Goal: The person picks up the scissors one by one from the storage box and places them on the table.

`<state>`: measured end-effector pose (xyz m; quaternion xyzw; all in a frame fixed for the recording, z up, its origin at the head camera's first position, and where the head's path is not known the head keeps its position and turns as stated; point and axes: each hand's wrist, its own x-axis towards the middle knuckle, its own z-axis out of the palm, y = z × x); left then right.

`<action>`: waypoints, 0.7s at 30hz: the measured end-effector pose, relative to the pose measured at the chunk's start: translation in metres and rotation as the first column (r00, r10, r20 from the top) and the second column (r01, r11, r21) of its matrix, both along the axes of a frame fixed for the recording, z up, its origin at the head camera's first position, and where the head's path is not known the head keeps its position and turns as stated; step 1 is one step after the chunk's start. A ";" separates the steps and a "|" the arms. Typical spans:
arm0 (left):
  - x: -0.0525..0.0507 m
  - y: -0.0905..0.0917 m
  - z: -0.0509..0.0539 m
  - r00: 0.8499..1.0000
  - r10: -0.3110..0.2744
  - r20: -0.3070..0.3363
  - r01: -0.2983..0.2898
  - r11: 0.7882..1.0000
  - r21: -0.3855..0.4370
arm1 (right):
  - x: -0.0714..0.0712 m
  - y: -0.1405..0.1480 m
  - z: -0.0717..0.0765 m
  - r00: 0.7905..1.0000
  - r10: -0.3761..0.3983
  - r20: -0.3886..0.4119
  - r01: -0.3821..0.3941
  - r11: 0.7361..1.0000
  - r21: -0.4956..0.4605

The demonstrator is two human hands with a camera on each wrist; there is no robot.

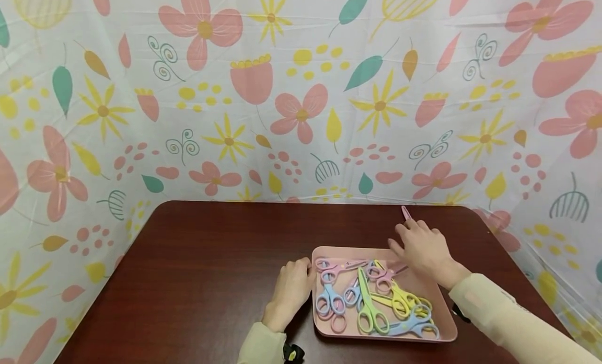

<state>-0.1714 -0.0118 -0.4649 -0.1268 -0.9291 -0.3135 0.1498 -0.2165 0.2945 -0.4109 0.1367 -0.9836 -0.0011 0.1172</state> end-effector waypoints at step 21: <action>0.000 0.000 -0.001 1.000 -0.002 0.008 0.002 1.000 0.004 | 0.055 -0.043 -0.006 0.965 0.219 -0.141 -0.216 0.976 0.038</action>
